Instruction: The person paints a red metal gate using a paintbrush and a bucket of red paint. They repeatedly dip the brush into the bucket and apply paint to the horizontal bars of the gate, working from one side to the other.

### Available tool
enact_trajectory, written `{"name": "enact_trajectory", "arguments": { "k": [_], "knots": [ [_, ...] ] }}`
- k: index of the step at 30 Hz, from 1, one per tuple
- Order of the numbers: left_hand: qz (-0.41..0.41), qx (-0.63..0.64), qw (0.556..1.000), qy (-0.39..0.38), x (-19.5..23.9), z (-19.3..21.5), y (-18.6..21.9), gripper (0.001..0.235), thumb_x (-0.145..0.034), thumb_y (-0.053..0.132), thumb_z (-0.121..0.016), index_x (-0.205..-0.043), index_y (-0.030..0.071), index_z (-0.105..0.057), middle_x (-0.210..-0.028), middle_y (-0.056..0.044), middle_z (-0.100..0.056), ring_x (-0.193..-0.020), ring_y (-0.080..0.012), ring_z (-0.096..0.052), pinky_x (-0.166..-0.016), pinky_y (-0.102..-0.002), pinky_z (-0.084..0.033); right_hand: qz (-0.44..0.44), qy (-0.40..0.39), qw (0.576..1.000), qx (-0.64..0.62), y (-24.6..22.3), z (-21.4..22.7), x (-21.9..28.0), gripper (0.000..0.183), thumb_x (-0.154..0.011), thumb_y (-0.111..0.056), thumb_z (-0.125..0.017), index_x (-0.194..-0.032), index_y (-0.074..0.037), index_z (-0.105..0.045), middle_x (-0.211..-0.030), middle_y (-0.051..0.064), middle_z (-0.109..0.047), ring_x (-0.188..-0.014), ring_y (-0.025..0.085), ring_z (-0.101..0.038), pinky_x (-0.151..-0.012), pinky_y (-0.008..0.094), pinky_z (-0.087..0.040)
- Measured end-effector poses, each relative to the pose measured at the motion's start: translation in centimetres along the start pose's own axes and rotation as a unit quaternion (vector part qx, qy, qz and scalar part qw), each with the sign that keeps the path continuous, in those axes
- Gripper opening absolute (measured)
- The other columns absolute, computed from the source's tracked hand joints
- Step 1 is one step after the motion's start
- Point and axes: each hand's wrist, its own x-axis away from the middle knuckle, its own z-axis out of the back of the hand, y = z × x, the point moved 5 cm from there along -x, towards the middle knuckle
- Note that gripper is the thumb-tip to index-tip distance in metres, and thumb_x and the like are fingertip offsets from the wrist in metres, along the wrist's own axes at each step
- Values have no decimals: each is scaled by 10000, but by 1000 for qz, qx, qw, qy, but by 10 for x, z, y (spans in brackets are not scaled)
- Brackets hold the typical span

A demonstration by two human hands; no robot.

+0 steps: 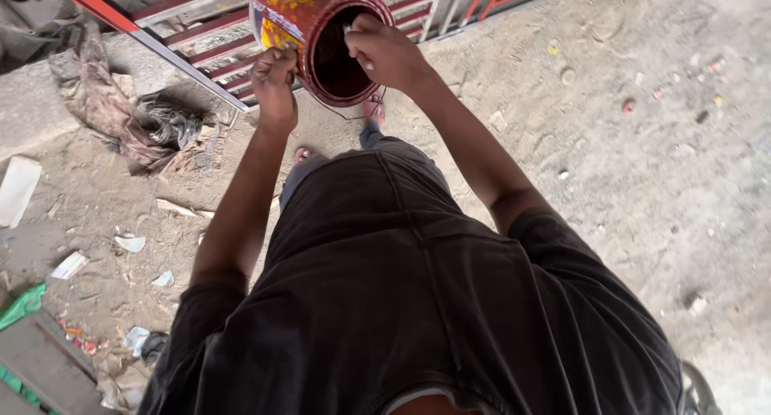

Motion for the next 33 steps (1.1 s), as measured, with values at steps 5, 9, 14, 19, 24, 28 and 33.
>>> {"name": "enact_trajectory", "arguments": {
  "k": [5, 9, 14, 19, 24, 28, 33],
  "knots": [
    [40, 10, 999, 1, 35, 13, 7, 201, -944, 8, -624, -755, 78, -623, -702, 6, -549, -615, -69, -408, -599, -266, -337, -41, 22, 999, 16, 11, -74, -2, 150, -779, 28, -688, -888, -66, -644, -921, 135, -675, -854, 353, -673, -690, 474, -543],
    [43, 6, 999, 9, 64, 34, -5, 191, -944, 41, -635, -758, 83, -633, -725, 13, -555, -640, -86, -462, -607, -290, -374, -67, 52, 996, -7, 15, -123, 21, 124, -763, 16, -648, -866, -53, -644, -862, 171, -672, -825, 392, -663, -693, 478, -554],
    [40, 18, 998, 34, 81, 49, -12, 320, -971, 94, -685, -709, 148, -508, -697, 63, -449, -635, -58, -382, -606, -266, -301, -97, 62, 987, -114, -17, -122, 42, 107, -768, -25, -705, -804, -61, -611, -740, 105, -652, -675, 254, -672, -628, 391, -534],
    [58, 82, 993, 59, 101, 59, -10, 348, -938, 60, -692, -690, 185, -483, -678, 81, -470, -606, -38, -369, -575, -245, -273, -93, 149, 972, -152, -63, -72, 84, 213, -870, -30, -790, -846, -52, -580, -855, 34, -668, -723, 113, -660, -631, 264, -540],
    [34, 71, 993, 88, 114, 63, -6, 270, -934, 52, -677, -718, 165, -561, -676, 61, -536, -550, -41, -346, -540, -237, -268, -101, 138, 973, -154, -76, -32, 131, 201, -850, 46, -799, -850, -18, -608, -890, 48, -671, -630, 55, -528, -550, 252, -432],
    [20, 92, 990, 108, 127, 63, -11, 158, -933, 48, -663, -799, 126, -635, -699, 75, -525, -581, -35, -362, -563, -223, -276, -84, 154, 957, -231, -67, -10, 159, 189, -862, 50, -797, -906, -24, -628, -1015, 44, -685, -707, 3, -531, -626, 191, -464],
    [22, 109, 987, 112, 146, 54, -28, 166, -931, 45, -673, -793, 123, -626, -693, 61, -533, -570, -47, -391, -545, -238, -305, -85, 164, 951, -249, -51, 1, 210, 207, -869, 59, -806, -899, -27, -620, -1098, 41, -696, -689, -17, -512, -659, 167, -499]
  ]
}}
